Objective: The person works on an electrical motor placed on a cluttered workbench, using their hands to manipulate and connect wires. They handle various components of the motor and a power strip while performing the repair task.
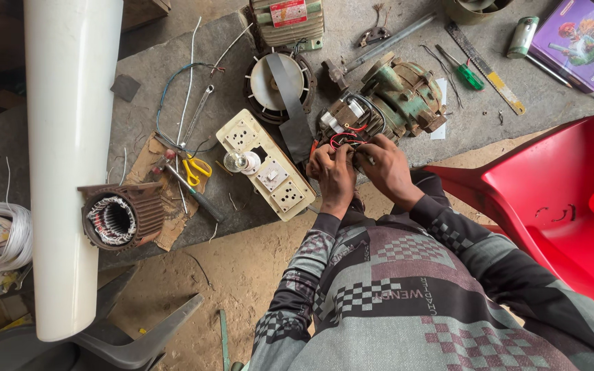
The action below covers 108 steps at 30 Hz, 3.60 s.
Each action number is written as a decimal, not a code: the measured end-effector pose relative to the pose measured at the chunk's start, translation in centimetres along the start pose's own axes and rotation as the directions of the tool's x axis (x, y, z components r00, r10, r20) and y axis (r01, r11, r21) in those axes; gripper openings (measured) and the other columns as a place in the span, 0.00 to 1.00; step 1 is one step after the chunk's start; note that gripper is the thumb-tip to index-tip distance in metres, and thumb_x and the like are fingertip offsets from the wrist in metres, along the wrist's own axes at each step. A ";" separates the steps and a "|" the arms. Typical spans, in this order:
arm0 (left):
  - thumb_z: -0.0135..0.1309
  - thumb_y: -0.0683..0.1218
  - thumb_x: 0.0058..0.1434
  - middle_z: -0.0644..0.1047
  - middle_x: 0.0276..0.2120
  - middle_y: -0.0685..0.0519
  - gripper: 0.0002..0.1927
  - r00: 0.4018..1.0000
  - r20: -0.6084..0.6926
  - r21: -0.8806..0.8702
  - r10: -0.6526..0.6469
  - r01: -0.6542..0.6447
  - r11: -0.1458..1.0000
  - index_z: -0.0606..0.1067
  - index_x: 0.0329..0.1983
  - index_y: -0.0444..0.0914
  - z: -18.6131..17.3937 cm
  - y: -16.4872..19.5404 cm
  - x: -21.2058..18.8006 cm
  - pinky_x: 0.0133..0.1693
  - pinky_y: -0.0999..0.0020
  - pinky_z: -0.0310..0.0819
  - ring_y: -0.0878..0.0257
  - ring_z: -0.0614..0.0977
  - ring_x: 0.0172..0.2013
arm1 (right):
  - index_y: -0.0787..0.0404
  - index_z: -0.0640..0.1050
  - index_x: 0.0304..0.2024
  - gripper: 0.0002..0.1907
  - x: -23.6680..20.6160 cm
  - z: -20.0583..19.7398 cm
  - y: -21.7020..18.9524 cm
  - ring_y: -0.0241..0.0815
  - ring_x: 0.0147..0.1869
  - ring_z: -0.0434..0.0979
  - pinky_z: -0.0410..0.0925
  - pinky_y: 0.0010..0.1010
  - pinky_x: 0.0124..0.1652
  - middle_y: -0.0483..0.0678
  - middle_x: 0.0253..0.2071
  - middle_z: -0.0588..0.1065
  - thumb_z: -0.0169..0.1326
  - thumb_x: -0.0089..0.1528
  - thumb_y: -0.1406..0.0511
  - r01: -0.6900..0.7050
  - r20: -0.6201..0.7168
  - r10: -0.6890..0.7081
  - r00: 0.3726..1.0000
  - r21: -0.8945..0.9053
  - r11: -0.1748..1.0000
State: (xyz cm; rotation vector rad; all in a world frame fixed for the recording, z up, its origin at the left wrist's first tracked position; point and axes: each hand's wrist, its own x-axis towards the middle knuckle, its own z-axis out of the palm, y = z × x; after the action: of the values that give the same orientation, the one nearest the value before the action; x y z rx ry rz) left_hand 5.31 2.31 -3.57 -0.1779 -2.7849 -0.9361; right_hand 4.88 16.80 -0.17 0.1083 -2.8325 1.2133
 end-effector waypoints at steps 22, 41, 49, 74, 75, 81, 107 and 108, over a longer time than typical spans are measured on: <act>0.64 0.43 0.59 0.69 0.54 0.45 0.07 0.968 -0.092 -0.339 -0.233 0.190 0.922 0.83 0.39 0.37 -4.5 2.1 -2.7 0.59 0.53 0.60 0.47 0.69 0.56 | 0.60 0.81 0.41 0.07 -3.0 -1.0 -5.9 0.61 0.43 0.76 0.70 0.46 0.41 0.54 0.39 0.74 0.58 0.62 0.65 -0.045 -0.052 0.048 0.997 0.061 0.997; 0.67 0.46 0.56 0.69 0.48 0.48 0.11 0.991 -0.130 -0.261 -0.014 -0.021 0.965 0.82 0.42 0.44 -4.4 -0.6 -1.2 0.53 0.55 0.67 0.50 0.72 0.52 | 0.62 0.80 0.53 0.17 -4.7 2.2 -0.3 0.43 0.42 0.81 0.74 0.33 0.39 0.54 0.47 0.78 0.60 0.61 0.66 -0.096 0.038 0.089 0.995 0.305 0.948; 0.67 0.48 0.59 0.68 0.45 0.50 0.10 0.987 -0.086 -0.113 0.137 -0.146 0.983 0.81 0.42 0.45 -3.6 -0.6 0.7 0.55 0.52 0.61 0.50 0.69 0.52 | 0.61 0.81 0.52 0.17 -7.4 1.7 1.8 0.44 0.34 0.78 0.71 0.33 0.37 0.54 0.39 0.79 0.61 0.61 0.64 -0.302 0.195 0.260 0.946 0.236 0.923; 0.65 0.49 0.62 0.67 0.49 0.47 0.09 1.000 0.026 -0.278 0.013 -0.006 0.961 0.81 0.40 0.40 -0.5 1.6 2.3 0.52 0.55 0.66 0.51 0.67 0.52 | 0.60 0.82 0.50 0.15 -5.4 -0.9 2.8 0.43 0.40 0.83 0.73 0.32 0.39 0.52 0.41 0.80 0.60 0.62 0.63 -0.288 0.214 0.231 0.949 0.294 0.912; 0.65 0.48 0.61 0.67 0.48 0.47 0.08 1.000 -0.022 -0.237 0.021 -0.026 0.971 0.81 0.37 0.40 -0.2 1.8 2.2 0.53 0.53 0.65 0.50 0.67 0.52 | 0.61 0.82 0.50 0.15 -5.5 -0.9 2.8 0.43 0.40 0.83 0.73 0.32 0.39 0.52 0.41 0.80 0.61 0.62 0.63 -0.284 0.215 0.226 0.950 0.297 0.912; 0.60 0.45 0.65 0.64 0.50 0.45 0.07 0.997 0.073 -0.263 0.038 -0.018 0.965 0.78 0.44 0.39 -0.1 1.8 2.2 0.52 0.54 0.64 0.49 0.66 0.52 | 0.63 0.81 0.50 0.15 -5.4 -1.3 2.4 0.43 0.41 0.83 0.74 0.32 0.40 0.52 0.42 0.80 0.60 0.62 0.64 -0.230 0.143 0.196 0.970 0.283 0.931; 0.61 0.51 0.64 0.66 0.58 0.50 0.12 0.987 0.100 0.137 0.126 -0.139 0.981 0.78 0.50 0.53 -1.9 6.3 2.6 0.58 0.40 0.53 0.48 0.65 0.62 | 0.58 0.76 0.59 0.26 -10.4 -14.5 15.6 0.43 0.54 0.81 0.74 0.35 0.51 0.52 0.53 0.80 0.55 0.56 0.72 -0.481 0.265 0.412 0.872 0.306 0.822; 0.61 0.52 0.63 0.66 0.58 0.50 0.13 0.990 0.100 0.130 0.098 -0.111 0.985 0.78 0.51 0.53 -2.2 6.9 2.5 0.58 0.39 0.53 0.47 0.65 0.62 | 0.58 0.76 0.60 0.21 -11.6 -16.3 17.4 0.42 0.54 0.80 0.73 0.38 0.52 0.52 0.52 0.80 0.56 0.63 0.69 -0.426 0.024 0.436 0.899 0.271 0.863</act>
State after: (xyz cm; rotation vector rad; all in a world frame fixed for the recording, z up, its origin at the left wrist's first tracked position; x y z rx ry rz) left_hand 4.41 6.52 2.72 -0.3516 -2.8790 -0.7295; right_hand 15.29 41.06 -2.38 -0.5661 -2.7212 1.6570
